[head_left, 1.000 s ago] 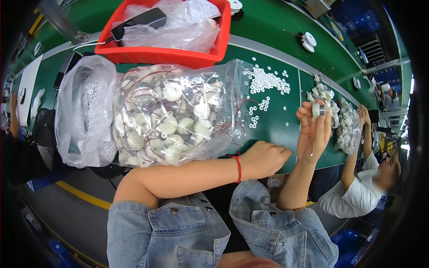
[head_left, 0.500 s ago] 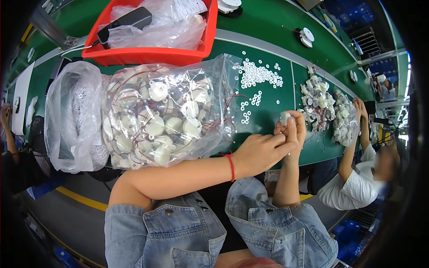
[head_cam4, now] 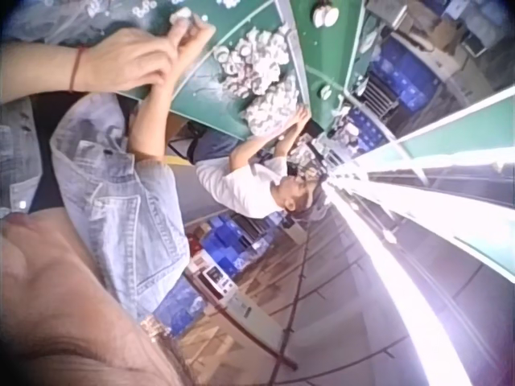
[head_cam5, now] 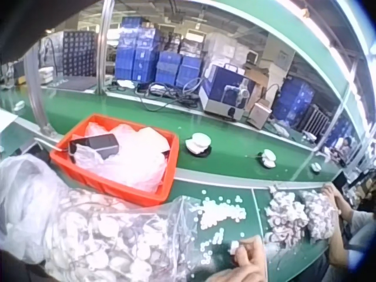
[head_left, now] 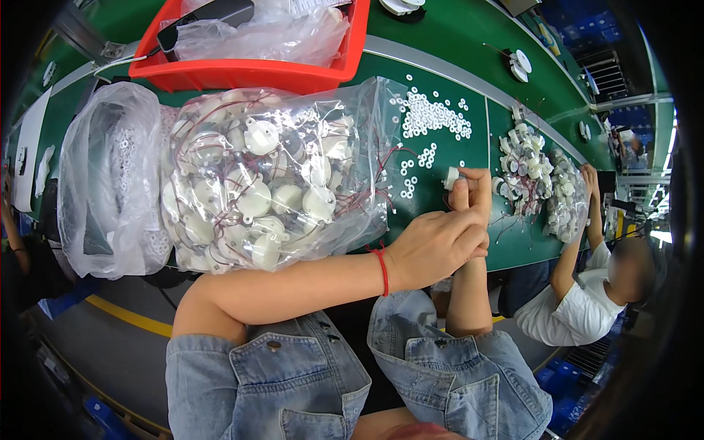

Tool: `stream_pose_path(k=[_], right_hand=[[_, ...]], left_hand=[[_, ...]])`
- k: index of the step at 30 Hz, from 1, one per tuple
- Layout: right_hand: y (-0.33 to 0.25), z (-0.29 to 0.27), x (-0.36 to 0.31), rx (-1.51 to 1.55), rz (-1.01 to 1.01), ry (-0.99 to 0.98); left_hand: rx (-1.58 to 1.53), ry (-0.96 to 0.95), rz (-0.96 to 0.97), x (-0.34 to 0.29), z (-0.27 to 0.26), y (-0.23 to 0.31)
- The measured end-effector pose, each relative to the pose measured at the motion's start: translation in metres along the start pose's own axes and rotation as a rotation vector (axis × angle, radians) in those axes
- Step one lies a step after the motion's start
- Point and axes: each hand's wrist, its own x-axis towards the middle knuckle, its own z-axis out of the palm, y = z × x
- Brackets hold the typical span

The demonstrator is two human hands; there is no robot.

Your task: The person assembles small white electronic components by hand at a green workbench. They pick up a white plastic housing, insert a small white washer, and place the assembled unit into a clear plastic bag. The process is repeated continuously with components from a red bin and loose washers on the table.

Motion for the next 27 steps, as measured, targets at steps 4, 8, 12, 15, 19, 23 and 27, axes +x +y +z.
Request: stream_pose_path(k=[4,8,12,15,19,23,27], right_hand=[[-0.009,0.002,0.016,-0.035,0.018,-0.068],[-0.018,0.001,0.026,-0.075,0.015,-0.174],[-0.015,0.002,0.029,-0.065,0.004,-0.208],[-0.01,-0.001,0.029,-0.084,0.004,-0.208],[-0.017,0.002,0.028,-0.125,0.015,-0.2],[-0.006,-0.002,0.035,-0.168,-0.098,-0.264],[-0.016,0.0,0.037,-0.191,-0.102,-0.33]], left_hand=[[-0.03,-0.002,0.01,-0.004,0.004,-0.004],[-0.013,0.089,-0.011,0.0,0.005,-0.009],[-0.006,0.124,-0.053,0.003,0.002,-0.01],[0.015,0.136,-0.056,0.003,0.001,-0.01],[0.02,0.15,-0.043,0.001,0.007,-0.012],[0.022,0.152,-0.044,-0.001,0.009,-0.014],[0.024,0.124,-0.076,-0.002,0.01,-0.015]])
